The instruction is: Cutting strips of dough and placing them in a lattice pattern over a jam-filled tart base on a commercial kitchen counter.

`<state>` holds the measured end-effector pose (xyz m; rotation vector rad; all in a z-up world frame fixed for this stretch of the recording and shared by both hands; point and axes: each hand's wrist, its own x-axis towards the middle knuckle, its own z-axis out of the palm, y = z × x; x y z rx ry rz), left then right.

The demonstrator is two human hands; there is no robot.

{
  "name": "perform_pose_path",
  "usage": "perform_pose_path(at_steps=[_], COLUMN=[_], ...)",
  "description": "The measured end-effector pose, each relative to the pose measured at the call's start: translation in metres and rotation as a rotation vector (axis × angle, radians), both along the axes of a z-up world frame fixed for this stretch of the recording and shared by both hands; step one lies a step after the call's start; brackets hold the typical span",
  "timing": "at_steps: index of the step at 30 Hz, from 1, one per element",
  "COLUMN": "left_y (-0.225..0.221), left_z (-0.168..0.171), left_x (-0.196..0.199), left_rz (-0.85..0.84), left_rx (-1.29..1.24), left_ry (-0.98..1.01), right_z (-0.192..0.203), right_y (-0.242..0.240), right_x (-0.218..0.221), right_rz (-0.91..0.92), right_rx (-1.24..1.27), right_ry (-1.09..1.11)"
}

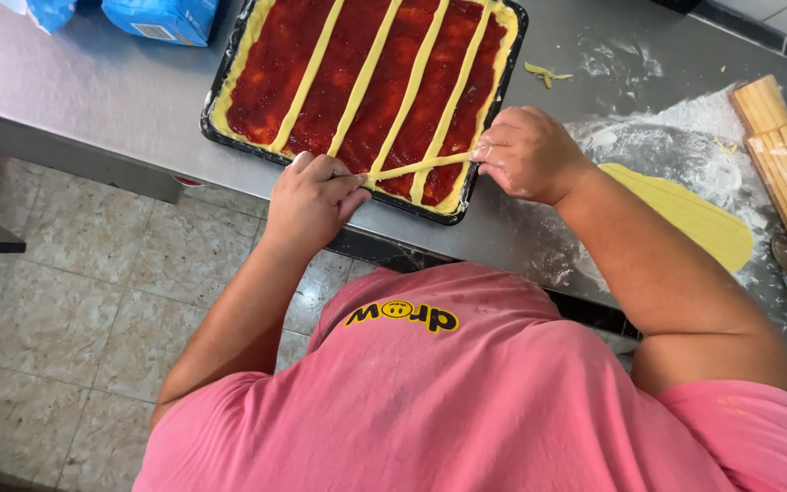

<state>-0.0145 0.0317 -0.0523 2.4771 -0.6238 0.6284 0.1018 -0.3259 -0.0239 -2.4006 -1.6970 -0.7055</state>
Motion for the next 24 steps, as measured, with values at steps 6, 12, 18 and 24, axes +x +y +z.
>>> perform_pose_path(at_steps=[6,12,18,24], left_y=[-0.002,0.001,-0.014,-0.042], left_z=[-0.017,-0.013,0.009,0.023], left_x=[0.005,0.002,0.001,-0.001], left_rz=[-0.011,-0.028,-0.112,-0.204], left_rx=[-0.127,-0.231,-0.25,-0.284], left_ry=[-0.075,-0.12,-0.068,-0.021], right_z=[-0.018,0.018,0.065,0.058], right_y=[-0.02,-0.066,-0.057,-0.05], right_x=[-0.011,-0.041,-0.054,-0.017], right_rz=[-0.078,-0.393,-0.833,-1.064], right_rx=[0.235,0.482,0.424,0.485], right_ry=[0.066,0.455,0.808,1.08])
